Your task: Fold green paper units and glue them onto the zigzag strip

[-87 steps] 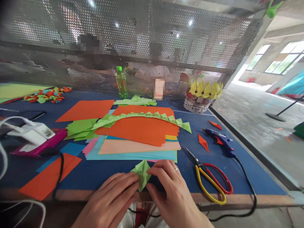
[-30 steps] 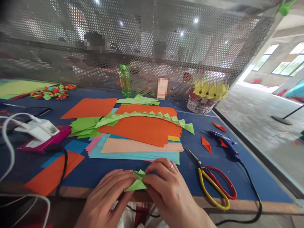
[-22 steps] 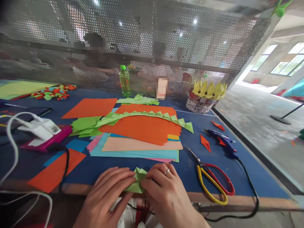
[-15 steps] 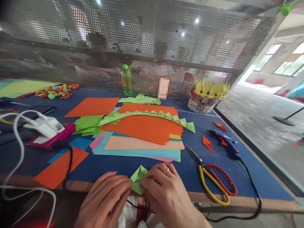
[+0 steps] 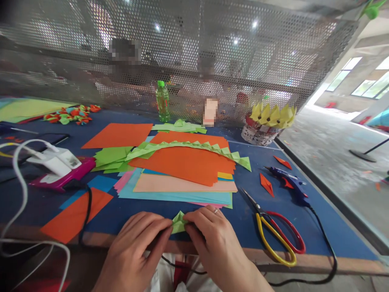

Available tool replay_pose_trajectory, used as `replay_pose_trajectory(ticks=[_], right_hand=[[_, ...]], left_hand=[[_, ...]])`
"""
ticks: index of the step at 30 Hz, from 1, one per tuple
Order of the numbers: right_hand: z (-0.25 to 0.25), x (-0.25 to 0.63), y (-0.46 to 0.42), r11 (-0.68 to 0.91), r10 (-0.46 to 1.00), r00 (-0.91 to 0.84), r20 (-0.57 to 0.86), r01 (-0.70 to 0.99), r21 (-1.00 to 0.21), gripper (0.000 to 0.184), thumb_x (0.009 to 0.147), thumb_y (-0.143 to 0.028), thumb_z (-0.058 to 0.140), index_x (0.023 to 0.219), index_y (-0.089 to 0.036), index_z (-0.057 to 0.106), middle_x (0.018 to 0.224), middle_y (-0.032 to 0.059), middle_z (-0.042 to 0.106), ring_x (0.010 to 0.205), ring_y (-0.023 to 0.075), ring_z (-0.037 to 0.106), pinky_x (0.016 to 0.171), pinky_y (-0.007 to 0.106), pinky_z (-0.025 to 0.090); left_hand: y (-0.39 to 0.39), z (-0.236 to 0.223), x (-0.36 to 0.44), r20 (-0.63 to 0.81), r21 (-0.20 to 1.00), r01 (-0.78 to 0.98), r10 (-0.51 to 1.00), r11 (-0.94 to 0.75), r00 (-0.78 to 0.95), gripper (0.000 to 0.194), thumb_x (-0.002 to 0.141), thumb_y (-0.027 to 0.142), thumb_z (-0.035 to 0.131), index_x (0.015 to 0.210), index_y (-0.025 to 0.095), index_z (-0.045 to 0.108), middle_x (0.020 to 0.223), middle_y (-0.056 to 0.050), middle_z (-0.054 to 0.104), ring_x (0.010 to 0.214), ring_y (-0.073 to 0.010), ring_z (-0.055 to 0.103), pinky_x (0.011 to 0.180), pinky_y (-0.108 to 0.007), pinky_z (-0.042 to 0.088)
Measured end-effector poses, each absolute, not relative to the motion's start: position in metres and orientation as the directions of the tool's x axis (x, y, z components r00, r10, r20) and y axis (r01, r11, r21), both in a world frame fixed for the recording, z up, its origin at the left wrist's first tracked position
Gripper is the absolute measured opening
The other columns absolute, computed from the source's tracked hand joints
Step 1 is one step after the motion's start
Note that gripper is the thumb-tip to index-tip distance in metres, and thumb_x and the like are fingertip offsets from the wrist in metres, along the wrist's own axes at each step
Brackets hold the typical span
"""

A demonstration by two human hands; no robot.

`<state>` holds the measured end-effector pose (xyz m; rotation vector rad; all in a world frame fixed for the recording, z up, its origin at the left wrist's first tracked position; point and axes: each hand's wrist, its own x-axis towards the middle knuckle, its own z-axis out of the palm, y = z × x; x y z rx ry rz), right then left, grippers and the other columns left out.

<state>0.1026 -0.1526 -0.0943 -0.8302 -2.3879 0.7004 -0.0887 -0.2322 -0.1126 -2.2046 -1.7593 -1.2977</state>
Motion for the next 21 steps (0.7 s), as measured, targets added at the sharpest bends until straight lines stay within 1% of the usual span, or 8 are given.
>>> replay_pose_trajectory(ticks=[2,5,8,11,15,18,21], right_hand=[[-0.0952,0.1004,-0.1517,0.672,0.673,-0.682,0.287,0.402,-0.622,0.021,0.098,-0.012,0.052,0.109,-0.026,0.063,0.101,0.001,0.069,0.093,0.0192,0.062,0.082,0.035,0.049],[-0.0974,0.0976,-0.1493,0.658,0.682,-0.674,0.283,0.399,-0.639,0.023,0.097,-0.009,0.054,0.111,-0.026,0.062,0.105,0.0014,0.066,0.094,0.0181,0.061,0.084,0.033,0.05],[-0.0984,0.097,-0.1474,0.655,0.688,-0.669,0.281,0.406,-0.637,0.023,0.096,-0.01,0.054,0.111,-0.026,0.062,0.105,0.0015,0.065,0.094,0.0179,0.06,0.085,0.033,0.05],[-0.0972,0.0984,-0.1473,0.648,0.689,-0.673,0.267,0.407,-0.644,0.024,0.096,-0.01,0.054,0.111,-0.027,0.062,0.105,0.0014,0.066,0.096,0.0182,0.06,0.085,0.033,0.05],[-0.0926,0.1015,-0.1484,0.632,0.688,-0.681,0.251,0.392,-0.668,0.029,0.092,-0.005,0.056,0.112,-0.026,0.061,0.107,0.0017,0.067,0.098,0.0182,0.061,0.086,0.032,0.05],[-0.0892,0.1035,-0.1495,0.669,0.646,-0.711,0.276,0.353,-0.654,0.028,0.093,-0.005,0.054,0.111,-0.026,0.061,0.103,0.0016,0.067,0.097,0.0179,0.061,0.086,0.031,0.049],[-0.0892,0.1044,-0.1498,0.694,0.621,-0.722,0.307,0.325,-0.642,0.027,0.095,-0.005,0.052,0.11,-0.026,0.061,0.102,0.0009,0.068,0.097,0.0172,0.061,0.087,0.031,0.048]], left_hand=[[-0.2296,-0.1135,-0.088,0.616,0.429,0.838,0.788,-0.337,0.001,0.013,0.096,0.011,0.053,0.101,0.02,0.062,0.086,-0.003,0.064,0.079,-0.0191,0.056,0.075,-0.034,0.043],[-0.2273,-0.1155,-0.0888,0.551,0.449,0.845,0.834,-0.291,-0.006,0.013,0.096,0.012,0.053,0.102,0.02,0.061,0.086,-0.002,0.063,0.08,-0.0199,0.055,0.074,-0.034,0.042],[-0.2273,-0.1159,-0.0905,0.5,0.472,0.835,0.866,-0.282,0.009,0.013,0.096,0.011,0.054,0.102,0.022,0.059,0.087,-0.001,0.062,0.081,-0.02,0.054,0.075,-0.034,0.041],[-0.2286,-0.116,-0.0915,0.5,0.504,0.8,0.865,-0.325,0.036,0.015,0.097,0.009,0.052,0.102,0.022,0.058,0.09,-0.002,0.061,0.084,-0.0194,0.054,0.076,-0.034,0.041],[-0.2322,-0.1194,-0.0919,0.517,0.548,0.741,0.853,-0.387,0.063,0.02,0.095,0.004,0.05,0.101,0.021,0.058,0.094,-0.003,0.061,0.089,-0.0185,0.054,0.082,-0.033,0.041],[-0.2351,-0.1217,-0.0923,0.541,0.548,0.73,0.839,-0.408,0.062,0.021,0.094,0.002,0.052,0.099,0.021,0.059,0.093,-0.003,0.061,0.089,-0.0184,0.054,0.083,-0.033,0.041],[-0.2356,-0.1209,-0.0919,0.547,0.544,0.741,0.836,-0.393,0.042,0.02,0.093,0.002,0.053,0.098,0.021,0.059,0.091,-0.003,0.062,0.087,-0.0185,0.054,0.081,-0.034,0.041]])
